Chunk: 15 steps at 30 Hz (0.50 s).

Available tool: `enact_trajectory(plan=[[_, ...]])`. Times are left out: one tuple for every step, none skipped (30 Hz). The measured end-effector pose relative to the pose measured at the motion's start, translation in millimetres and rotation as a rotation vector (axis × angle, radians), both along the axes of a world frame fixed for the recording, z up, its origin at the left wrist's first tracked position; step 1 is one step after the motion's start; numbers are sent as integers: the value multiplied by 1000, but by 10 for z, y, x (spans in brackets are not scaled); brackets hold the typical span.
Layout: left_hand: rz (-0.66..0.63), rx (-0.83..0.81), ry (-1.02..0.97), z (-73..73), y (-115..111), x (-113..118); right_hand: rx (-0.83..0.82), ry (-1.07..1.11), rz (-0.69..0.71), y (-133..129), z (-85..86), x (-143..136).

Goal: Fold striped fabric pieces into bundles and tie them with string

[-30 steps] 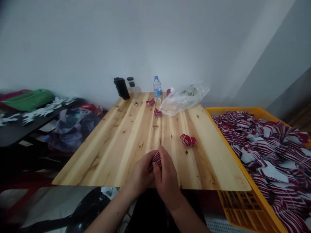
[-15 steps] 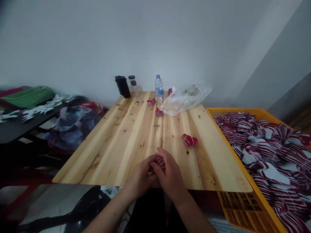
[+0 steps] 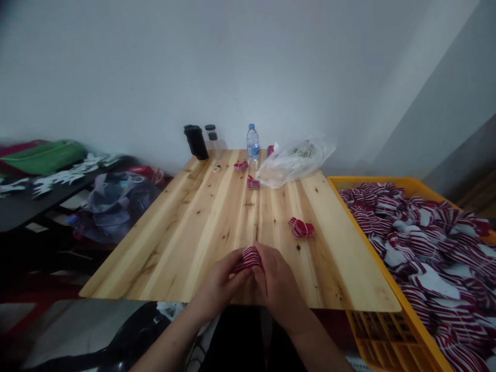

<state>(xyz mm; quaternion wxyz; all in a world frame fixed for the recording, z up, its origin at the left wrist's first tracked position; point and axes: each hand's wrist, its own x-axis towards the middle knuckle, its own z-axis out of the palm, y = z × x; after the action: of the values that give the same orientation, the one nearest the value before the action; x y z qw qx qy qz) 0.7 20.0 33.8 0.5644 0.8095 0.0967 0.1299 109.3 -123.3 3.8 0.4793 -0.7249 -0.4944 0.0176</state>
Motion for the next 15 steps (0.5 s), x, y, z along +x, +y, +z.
enact_trajectory(plan=[[-1,88,27,12,0,2,10,-17,-14,17,-47,-8],[-2,171,56,16,-2,5,24,-29,-27,38,-89,-18],[1,245,79,11,-5,11,40,-29,-43,60,-124,-28],[9,298,94,-3,-8,17,60,-21,-62,82,-148,-39],[20,321,100,-25,-10,23,78,-2,-76,102,-160,-50],[28,310,103,-51,-10,29,93,31,-80,120,-158,-58],[37,266,100,-79,-7,34,101,79,-67,134,-142,-64],[44,190,90,-106,0,39,104,145,-39,142,-114,-65],[51,82,73,-128,12,45,106,228,-9,145,-77,-62],[54,-58,55,-143,29,51,113,327,16,144,-35,-53],[58,-227,39,-151,50,57,132,441,37,137,6,-39],[65,-421,27,-152,75,63,164,554,54,128,43,-18],[75,-628,21,-146,101,68,205,638,71,117,74,10],[78,-834,24,-135,127,70,244,678,89,106,99,43],[80,-1017,32,-122,150,69,268,670,111,97,120,81]])
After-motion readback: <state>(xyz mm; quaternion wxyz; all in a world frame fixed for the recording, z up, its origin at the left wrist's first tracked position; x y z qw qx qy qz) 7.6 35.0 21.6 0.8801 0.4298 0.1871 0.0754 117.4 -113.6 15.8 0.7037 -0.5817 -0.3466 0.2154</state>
